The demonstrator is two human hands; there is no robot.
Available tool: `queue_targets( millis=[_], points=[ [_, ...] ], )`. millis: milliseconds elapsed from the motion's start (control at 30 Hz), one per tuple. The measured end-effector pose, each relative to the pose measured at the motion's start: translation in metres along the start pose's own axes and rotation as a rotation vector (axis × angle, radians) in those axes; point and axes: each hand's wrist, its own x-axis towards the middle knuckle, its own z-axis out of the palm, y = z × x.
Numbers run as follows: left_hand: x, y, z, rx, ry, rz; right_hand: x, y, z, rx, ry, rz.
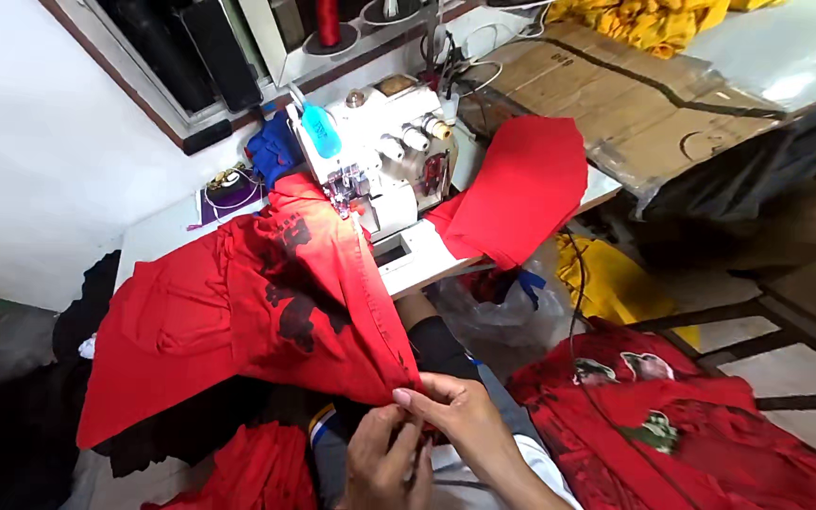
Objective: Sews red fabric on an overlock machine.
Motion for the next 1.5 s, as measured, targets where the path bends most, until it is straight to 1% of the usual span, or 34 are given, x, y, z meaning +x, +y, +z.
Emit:
queue_targets(
  millis=[67, 100, 133, 167, 200, 233, 267, 300, 333, 367, 400, 500, 567, 667, 800, 933, 1033, 1200, 1267, 1300, 1333, 1367, 1400, 1433, 1467, 1500],
  points=[
    [-0.002, 0.002, 0.004, -0.02, -0.078, 0.003, 0.002, 0.004, 0.0, 0.013, 0.034, 0.032],
    [-0.004, 0.001, 0.006, -0.075, -0.149, -0.015, 0.001, 0.003, -0.001, 0.03, 0.041, 0.033],
    [-0.005, -0.002, 0.008, -0.193, -0.247, -0.091, 0.0, 0.001, -0.001, 0.053, 0.046, 0.023],
    [-0.002, -0.007, 0.007, -0.4, -0.33, -0.239, -0.003, -0.003, -0.002, 0.092, 0.044, 0.003],
    [0.003, -0.015, 0.005, -0.685, -0.328, -0.433, -0.006, -0.006, -0.004, 0.152, 0.03, -0.032],
    [0.008, -0.024, 0.007, -1.005, -0.189, -0.611, -0.009, -0.007, -0.007, 0.217, -0.009, -0.073],
    [0.019, -0.036, 0.009, -1.282, -0.017, -0.67, -0.011, -0.007, -0.011, 0.287, -0.064, -0.098],
    [0.042, -0.04, 0.007, -1.413, 0.153, -0.689, -0.012, -0.005, -0.015, 0.355, -0.121, -0.102],
    [0.069, -0.035, 0.003, -1.421, 0.36, -0.75, -0.014, -0.002, -0.018, 0.414, -0.164, -0.09],
    [0.091, -0.032, -0.002, -1.419, 0.516, -0.819, -0.017, -0.001, -0.02, 0.451, -0.187, -0.069],
    [0.103, -0.033, -0.007, -1.43, 0.581, -0.877, -0.018, -0.001, -0.021, 0.47, -0.194, -0.048],
    [0.099, -0.034, -0.022, -1.361, 0.462, -0.963, -0.018, 0.002, -0.024, 0.5, -0.2, -0.027],
    [0.097, -0.034, -0.03, -1.312, 0.445, -0.979, -0.013, 0.003, -0.023, 0.52, -0.213, -0.026],
    [0.107, -0.043, -0.034, -1.265, 0.428, -0.919, 0.001, -0.004, -0.019, 0.539, -0.207, -0.025],
    [0.131, -0.066, -0.037, -1.178, 0.388, -0.855, 0.037, -0.014, -0.01, 0.578, -0.191, -0.022],
    [0.16, -0.086, -0.041, -1.032, 0.418, -0.85, 0.078, -0.018, 0.005, 0.673, -0.166, -0.036],
    [0.179, -0.101, -0.045, -0.922, 0.421, -0.835, 0.107, -0.027, 0.015, 0.727, -0.161, -0.012],
    [0.215, -0.129, -0.064, -0.747, 0.438, -0.815, 0.153, -0.053, 0.027, 0.704, -0.133, 0.066],
    [0.217, -0.143, -0.075, -0.74, 0.475, -0.844, 0.166, -0.061, 0.032, 0.7, -0.114, 0.062],
    [0.214, -0.148, -0.08, -0.719, 0.523, -0.891, 0.171, -0.064, 0.034, 0.705, -0.099, 0.072],
    [0.207, -0.151, -0.085, -0.656, 0.575, -0.95, 0.175, -0.068, 0.036, 0.701, -0.079, 0.089],
    [0.198, -0.147, -0.087, -0.532, 0.608, -0.992, 0.177, -0.071, 0.037, 0.686, -0.058, 0.104],
    [0.185, -0.137, -0.087, -0.375, 0.601, -1.008, 0.178, -0.072, 0.038, 0.671, -0.032, 0.118],
    [0.171, -0.121, -0.085, -0.244, 0.553, -0.952, 0.178, -0.073, 0.039, 0.655, -0.004, 0.129],
    [0.159, -0.102, -0.078, -0.159, 0.493, -0.816, 0.178, -0.072, 0.041, 0.637, 0.018, 0.132],
    [0.155, -0.086, -0.069, -0.101, 0.417, -0.643, 0.177, -0.072, 0.042, 0.618, 0.038, 0.126]
  ],
)
